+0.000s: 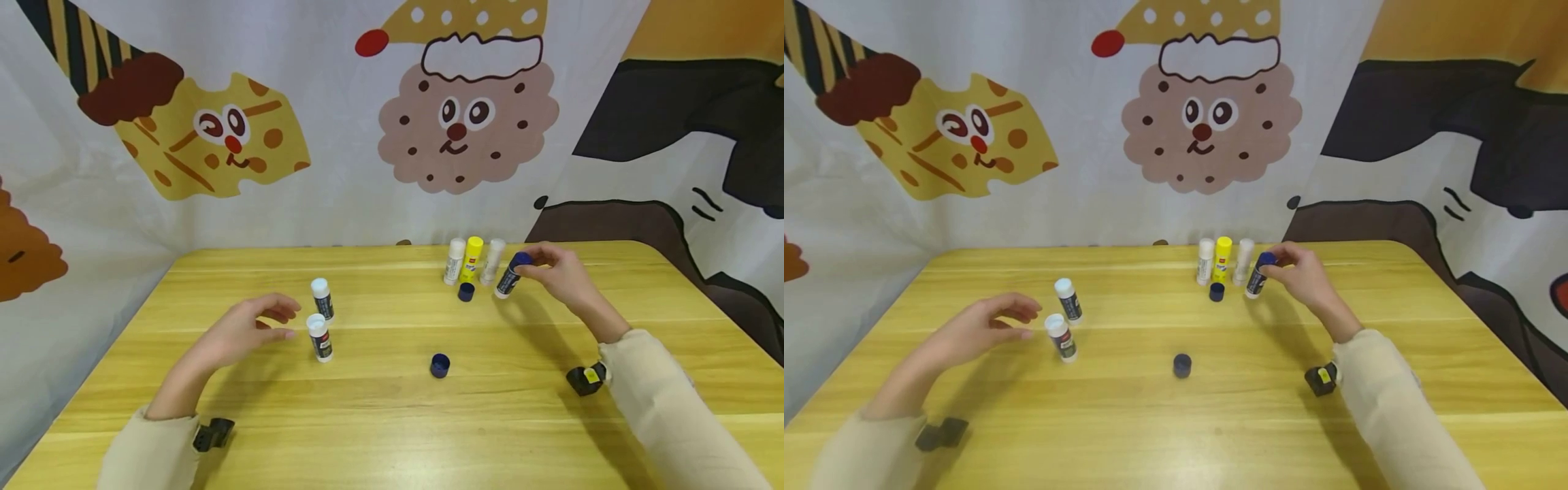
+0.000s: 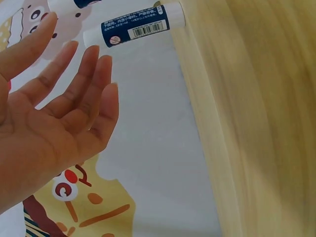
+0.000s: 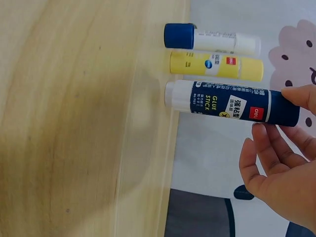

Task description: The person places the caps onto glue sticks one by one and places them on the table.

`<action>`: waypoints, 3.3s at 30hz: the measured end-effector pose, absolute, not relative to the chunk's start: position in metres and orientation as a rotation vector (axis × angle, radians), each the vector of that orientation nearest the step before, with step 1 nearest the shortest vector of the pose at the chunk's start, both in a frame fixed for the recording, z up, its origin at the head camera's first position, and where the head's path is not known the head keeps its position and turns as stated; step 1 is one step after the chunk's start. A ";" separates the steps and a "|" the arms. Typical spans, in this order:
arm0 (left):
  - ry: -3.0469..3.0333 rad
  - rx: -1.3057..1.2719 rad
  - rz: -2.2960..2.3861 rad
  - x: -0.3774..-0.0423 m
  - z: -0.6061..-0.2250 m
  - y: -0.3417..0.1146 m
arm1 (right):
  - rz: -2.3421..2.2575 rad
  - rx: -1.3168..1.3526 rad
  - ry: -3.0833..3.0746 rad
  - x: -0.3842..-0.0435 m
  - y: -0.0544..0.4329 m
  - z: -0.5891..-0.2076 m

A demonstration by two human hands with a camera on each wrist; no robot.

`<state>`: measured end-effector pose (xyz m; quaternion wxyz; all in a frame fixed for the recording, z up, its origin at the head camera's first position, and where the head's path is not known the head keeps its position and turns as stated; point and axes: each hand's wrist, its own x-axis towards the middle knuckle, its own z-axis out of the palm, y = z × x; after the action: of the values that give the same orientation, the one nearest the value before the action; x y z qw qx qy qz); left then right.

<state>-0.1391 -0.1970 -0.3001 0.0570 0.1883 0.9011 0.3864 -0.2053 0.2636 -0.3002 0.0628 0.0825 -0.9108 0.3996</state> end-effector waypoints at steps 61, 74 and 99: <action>2.612 0.604 1.239 -0.141 -0.317 -0.180 | 1.304 0.126 -2.736 -0.247 0.272 -0.318; 2.617 0.603 1.253 -0.141 -0.319 -0.180 | 1.316 0.121 -2.738 -0.244 0.273 -0.321; 2.613 0.641 1.246 -0.143 -0.322 -0.178 | 1.294 0.199 -2.767 -0.224 0.282 -0.319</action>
<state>-0.1428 -0.1776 -0.3215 0.0884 0.2152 0.8778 0.4186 -0.2243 0.2822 -0.3189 0.0403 0.0649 -0.9032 0.4223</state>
